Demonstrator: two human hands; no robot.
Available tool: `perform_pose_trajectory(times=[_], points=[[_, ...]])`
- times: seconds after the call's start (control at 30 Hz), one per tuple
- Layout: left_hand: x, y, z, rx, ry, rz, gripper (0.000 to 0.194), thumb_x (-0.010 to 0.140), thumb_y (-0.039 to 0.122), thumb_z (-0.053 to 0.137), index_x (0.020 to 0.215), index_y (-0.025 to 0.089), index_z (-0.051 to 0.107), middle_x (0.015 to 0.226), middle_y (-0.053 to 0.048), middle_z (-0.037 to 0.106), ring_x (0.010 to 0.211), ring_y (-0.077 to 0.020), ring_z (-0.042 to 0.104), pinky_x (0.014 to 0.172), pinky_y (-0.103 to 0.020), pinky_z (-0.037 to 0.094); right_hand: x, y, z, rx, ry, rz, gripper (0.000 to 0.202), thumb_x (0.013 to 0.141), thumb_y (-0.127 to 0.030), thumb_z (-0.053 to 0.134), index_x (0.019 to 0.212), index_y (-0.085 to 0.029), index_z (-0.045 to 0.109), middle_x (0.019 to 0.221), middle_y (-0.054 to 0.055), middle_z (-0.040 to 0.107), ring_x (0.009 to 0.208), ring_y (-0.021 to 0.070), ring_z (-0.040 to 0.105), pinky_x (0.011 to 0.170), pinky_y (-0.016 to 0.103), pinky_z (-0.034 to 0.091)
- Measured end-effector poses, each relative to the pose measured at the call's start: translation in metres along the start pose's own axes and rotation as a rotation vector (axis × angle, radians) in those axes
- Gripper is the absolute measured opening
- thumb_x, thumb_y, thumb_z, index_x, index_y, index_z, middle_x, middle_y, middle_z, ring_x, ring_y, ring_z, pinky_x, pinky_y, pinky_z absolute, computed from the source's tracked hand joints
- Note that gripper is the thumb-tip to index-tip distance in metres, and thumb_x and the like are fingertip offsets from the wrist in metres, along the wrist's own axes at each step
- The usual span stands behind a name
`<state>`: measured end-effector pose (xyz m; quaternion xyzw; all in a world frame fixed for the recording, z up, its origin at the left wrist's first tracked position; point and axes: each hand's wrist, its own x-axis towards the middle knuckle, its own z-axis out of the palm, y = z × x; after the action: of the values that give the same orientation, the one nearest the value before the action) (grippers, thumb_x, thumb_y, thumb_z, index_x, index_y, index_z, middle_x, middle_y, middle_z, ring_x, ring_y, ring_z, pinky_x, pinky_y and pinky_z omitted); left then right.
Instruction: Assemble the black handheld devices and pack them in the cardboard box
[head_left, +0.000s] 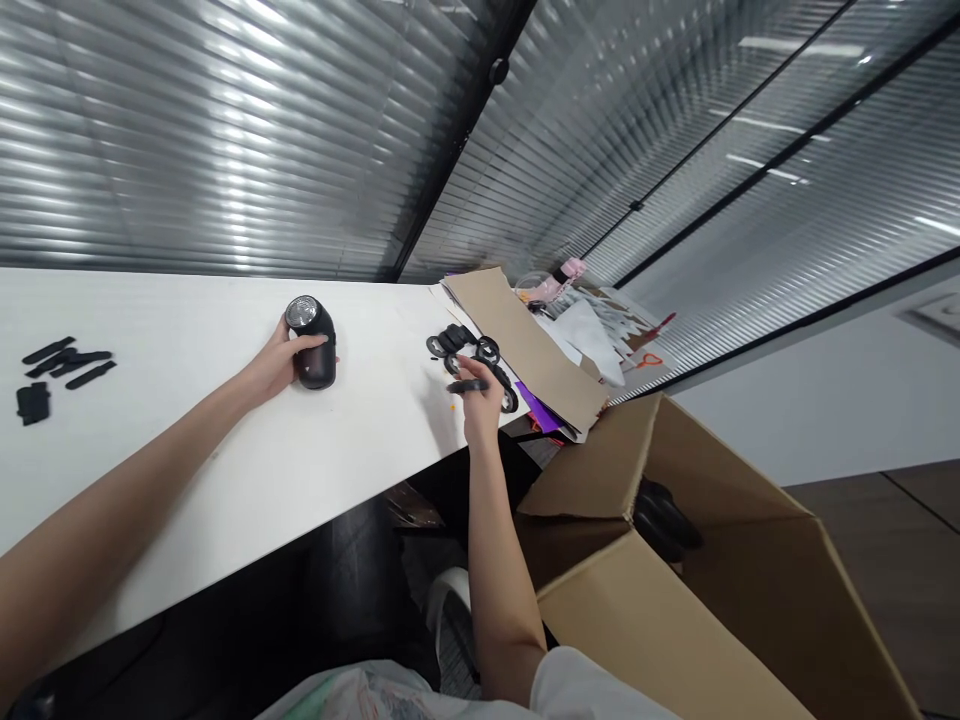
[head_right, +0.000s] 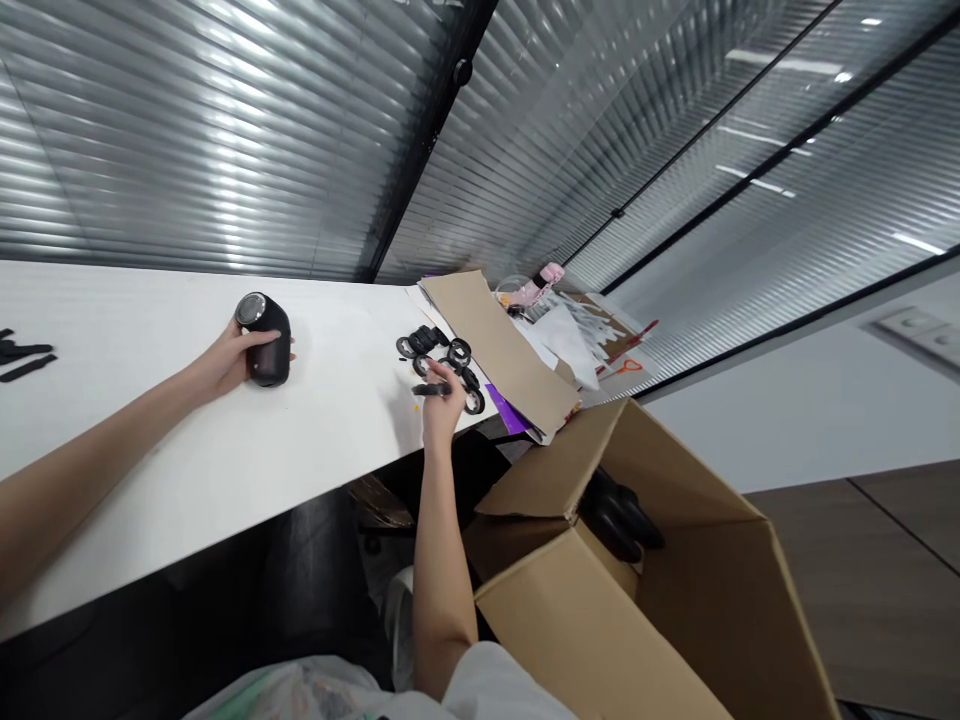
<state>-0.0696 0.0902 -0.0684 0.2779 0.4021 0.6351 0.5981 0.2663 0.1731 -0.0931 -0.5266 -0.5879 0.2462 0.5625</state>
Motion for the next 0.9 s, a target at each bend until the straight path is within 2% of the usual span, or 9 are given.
perform_pose_trajectory(times=[0.17, 0.27, 0.37, 0.53, 0.7, 0.8, 0.9], points=[[-0.002, 0.000, 0.003, 0.029, -0.046, -0.003, 0.080, 0.063, 0.030, 0.105, 0.130, 0.029, 0.060, 0.114, -0.006, 0.078, 0.094, -0.0281, 0.081, 0.085, -0.043, 0.068, 0.000, -0.021, 0.032, 0.250, -0.209, 0.170, 0.037, 0.084, -0.039, 0.064, 0.112, -0.019, 0.080, 0.104, 0.009, 0.079, 0.085, 0.0223, 0.077, 0.063, 0.033, 0.063], [-0.002, -0.001, 0.004, 0.074, -0.056, -0.001, 0.084, 0.062, 0.037, 0.108, 0.131, 0.028, 0.061, 0.110, -0.007, 0.077, 0.094, -0.0277, 0.080, 0.083, -0.040, 0.067, -0.003, -0.027, 0.054, 0.327, -0.303, 0.204, 0.039, 0.081, -0.034, 0.062, 0.114, -0.022, 0.080, 0.105, 0.008, 0.080, 0.088, 0.0245, 0.080, 0.054, 0.029, 0.062], [-0.001, -0.002, 0.004, 0.041, -0.055, -0.002, 0.089, 0.060, 0.040, 0.110, 0.133, 0.027, 0.059, 0.110, -0.006, 0.074, 0.083, -0.0276, 0.079, 0.076, -0.042, 0.068, -0.003, -0.028, 0.080, 0.374, -0.388, 0.197, 0.038, 0.082, -0.030, 0.060, 0.113, -0.022, 0.081, 0.110, 0.008, 0.081, 0.090, 0.0232, 0.081, 0.053, 0.026, 0.060], [0.004, -0.003, 0.002, -0.018, 0.005, -0.018, 0.087, 0.063, 0.041, 0.108, 0.131, 0.030, 0.054, 0.106, -0.003, 0.073, 0.075, -0.0250, 0.077, 0.066, -0.038, 0.067, 0.008, -0.033, 0.140, 0.487, -0.527, 0.210, 0.035, 0.083, -0.027, 0.067, 0.116, -0.023, 0.081, 0.111, 0.006, 0.082, 0.088, 0.0181, 0.077, 0.063, 0.026, 0.059], [0.005, -0.001, 0.004, -0.105, 0.104, -0.050, 0.066, 0.072, 0.035, 0.099, 0.123, 0.028, 0.058, 0.106, -0.006, 0.076, 0.084, -0.0251, 0.077, 0.067, -0.034, 0.065, 0.018, -0.048, 0.199, 0.582, -0.610, 0.282, 0.038, 0.081, -0.023, 0.074, 0.119, -0.025, 0.079, 0.107, 0.002, 0.082, 0.091, 0.0157, 0.074, 0.067, 0.023, 0.057], [0.006, -0.001, 0.004, -0.150, 0.055, -0.059, 0.055, 0.075, 0.029, 0.091, 0.123, 0.026, 0.065, 0.105, -0.007, 0.078, 0.092, -0.0280, 0.079, 0.075, -0.035, 0.065, 0.015, -0.055, 0.211, 0.591, -0.647, 0.285, 0.035, 0.081, -0.024, 0.076, 0.116, -0.025, 0.078, 0.106, 0.002, 0.082, 0.095, 0.0190, 0.075, 0.074, 0.028, 0.062], [0.009, -0.002, 0.002, -0.188, -0.030, -0.113, 0.055, 0.077, 0.025, 0.081, 0.130, 0.023, 0.068, 0.097, -0.010, 0.080, 0.093, -0.0345, 0.081, 0.072, -0.037, 0.062, 0.011, -0.056, 0.207, 0.580, -0.643, 0.254, 0.034, 0.083, -0.030, 0.077, 0.116, -0.026, 0.075, 0.106, 0.003, 0.081, 0.101, 0.0230, 0.076, 0.086, 0.036, 0.066]])
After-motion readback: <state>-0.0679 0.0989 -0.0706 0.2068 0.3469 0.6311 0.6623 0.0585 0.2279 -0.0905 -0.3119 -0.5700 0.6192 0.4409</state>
